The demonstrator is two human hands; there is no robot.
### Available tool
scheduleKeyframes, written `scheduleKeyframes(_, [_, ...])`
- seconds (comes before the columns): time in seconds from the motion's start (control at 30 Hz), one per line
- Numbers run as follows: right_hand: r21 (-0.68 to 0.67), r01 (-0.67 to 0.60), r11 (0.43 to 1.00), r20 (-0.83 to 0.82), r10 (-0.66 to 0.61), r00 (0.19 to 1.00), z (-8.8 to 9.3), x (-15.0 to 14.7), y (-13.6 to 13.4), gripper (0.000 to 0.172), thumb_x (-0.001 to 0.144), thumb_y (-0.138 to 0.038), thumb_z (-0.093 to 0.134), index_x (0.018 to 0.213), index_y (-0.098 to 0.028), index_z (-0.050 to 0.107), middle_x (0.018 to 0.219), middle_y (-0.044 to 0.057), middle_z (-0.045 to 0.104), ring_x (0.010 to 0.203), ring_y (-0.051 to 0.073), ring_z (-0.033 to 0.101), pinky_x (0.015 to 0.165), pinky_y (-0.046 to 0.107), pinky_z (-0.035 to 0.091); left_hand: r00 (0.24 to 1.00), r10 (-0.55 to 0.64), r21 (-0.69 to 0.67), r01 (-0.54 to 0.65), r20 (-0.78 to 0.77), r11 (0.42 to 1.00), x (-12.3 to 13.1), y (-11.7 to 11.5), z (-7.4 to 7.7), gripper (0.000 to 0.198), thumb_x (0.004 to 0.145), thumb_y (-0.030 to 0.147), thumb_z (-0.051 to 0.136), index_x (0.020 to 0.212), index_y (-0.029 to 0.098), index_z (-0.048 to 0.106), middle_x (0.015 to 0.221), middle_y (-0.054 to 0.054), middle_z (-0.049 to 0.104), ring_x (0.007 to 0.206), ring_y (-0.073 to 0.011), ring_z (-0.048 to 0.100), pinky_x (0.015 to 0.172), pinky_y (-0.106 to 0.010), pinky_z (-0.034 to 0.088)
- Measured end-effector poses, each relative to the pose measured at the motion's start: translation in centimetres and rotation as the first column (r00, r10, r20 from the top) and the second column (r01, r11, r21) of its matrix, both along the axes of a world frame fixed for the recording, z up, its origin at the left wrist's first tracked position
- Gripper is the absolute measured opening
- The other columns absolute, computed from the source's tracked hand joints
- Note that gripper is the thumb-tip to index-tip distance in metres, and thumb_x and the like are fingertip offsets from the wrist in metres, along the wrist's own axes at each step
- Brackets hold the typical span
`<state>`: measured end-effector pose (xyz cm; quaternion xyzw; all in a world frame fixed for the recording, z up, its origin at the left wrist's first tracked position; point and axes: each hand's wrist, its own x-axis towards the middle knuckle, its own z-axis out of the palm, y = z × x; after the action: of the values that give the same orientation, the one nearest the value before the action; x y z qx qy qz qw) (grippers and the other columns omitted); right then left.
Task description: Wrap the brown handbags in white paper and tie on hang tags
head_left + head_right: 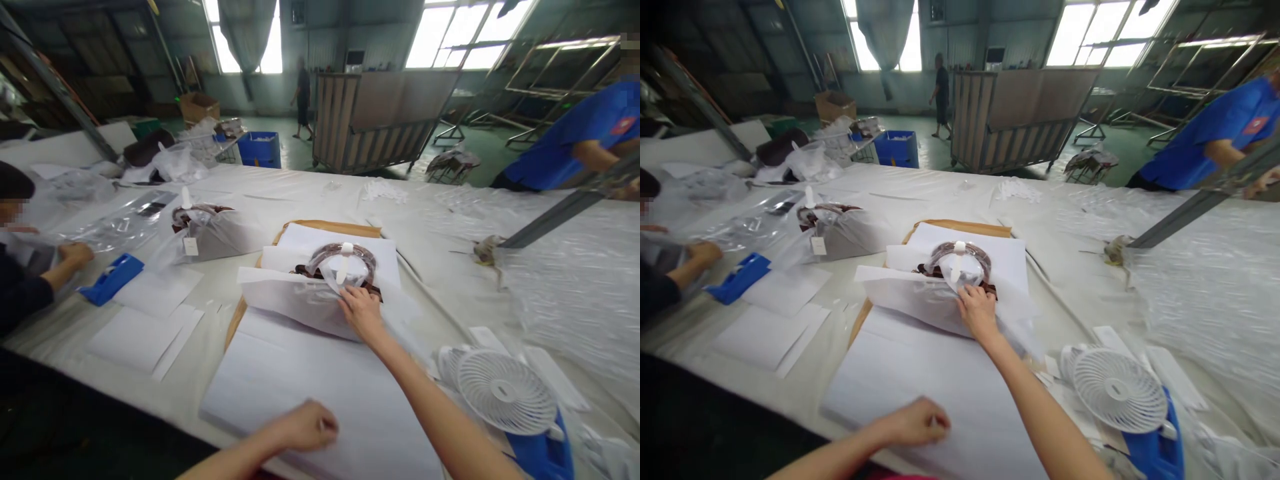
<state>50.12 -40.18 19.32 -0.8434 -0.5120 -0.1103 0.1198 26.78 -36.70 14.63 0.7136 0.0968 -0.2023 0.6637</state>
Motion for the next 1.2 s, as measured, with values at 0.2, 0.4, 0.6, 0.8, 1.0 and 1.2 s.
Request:
scheduleKeyframes(0.2, [0.064,0.012,0.998,-0.027,-0.010,1.000,0.6,-0.2,-0.1,0.023,0.095,-0.031,0.049,0.108,-0.023,0.066,0.116,0.008,0.066,0.102,0.023,0.054,0.078,0.035,0.033,0.857,-0.164,0.804,-0.369,0.489,0.466,11.8,9.2,6.6,0.051,0.088,0.013,0.043,0.139,0.019,0.041,0.139,-0.017,0.044,0.122,-0.0275,0.050,0.096,-0.040,0.047])
scheduleKeyframes(0.4, [0.200,-0.015,0.980,0.141,-0.013,0.990,-1.5,-1.2,-1.2,0.029,0.096,-0.019,0.044,0.118,-0.020,0.062,0.125,0.013,0.061,0.113,0.024,0.054,0.092,0.041,0.030,0.885,-0.331,0.934,-0.249,0.327,0.258,15.9,12.3,8.5,0.024,0.092,0.018,0.042,0.101,0.013,0.064,0.100,-0.014,0.061,0.095,-0.0228,0.059,0.083,-0.034,0.050])
scheduleKeyframes(0.6, [0.205,-0.031,0.978,0.150,-0.001,0.989,-4.2,-2.9,-2.0,0.038,0.096,-0.015,0.039,0.132,-0.017,0.051,0.133,0.014,0.055,0.123,0.024,0.048,0.100,0.044,0.027,0.800,-0.449,0.917,-0.349,0.398,0.192,13.8,11.7,6.5,0.032,0.095,0.020,0.035,0.113,0.013,0.061,0.124,-0.016,0.056,0.126,-0.0279,0.042,0.108,-0.045,0.032])
scheduleKeyframes(0.8, [0.198,-0.008,0.980,0.027,0.003,1.000,-3.7,-3.1,-2.7,0.043,0.096,-0.018,0.042,0.139,-0.018,0.045,0.138,0.012,0.051,0.130,0.023,0.041,0.106,0.044,0.027,0.731,-0.537,0.893,-0.439,0.421,0.101,12.9,11.4,1.2,0.037,0.094,0.018,0.038,0.125,0.014,0.058,0.125,-0.015,0.060,0.116,-0.0269,0.052,0.107,-0.046,0.032])
scheduleKeyframes(1.0, [0.413,0.317,0.854,-0.225,-0.241,0.944,-6.2,-3.2,-14.7,0.036,0.094,-0.029,0.045,0.125,-0.017,0.060,0.125,0.013,0.061,0.115,0.022,0.056,0.102,0.040,0.038,0.738,-0.519,0.863,-0.505,0.432,0.000,11.4,9.9,-1.0,0.054,0.090,0.011,0.044,0.142,0.024,0.044,0.142,-0.014,0.047,0.124,-0.0327,0.046,0.109,-0.053,0.027])
scheduleKeyframes(1.2, [0.231,0.935,0.271,-0.519,-0.778,0.354,-8.9,-1.0,-36.7,0.054,0.086,-0.048,0.040,0.104,-0.005,0.069,0.091,0.021,0.070,0.079,0.029,0.066,0.076,0.042,0.050,0.746,-0.470,0.853,-0.522,0.471,0.025,10.7,8.9,-1.6,0.067,0.090,0.017,0.050,0.151,0.026,0.024,0.148,-0.016,0.038,0.130,-0.0360,0.040,0.111,-0.058,0.022])
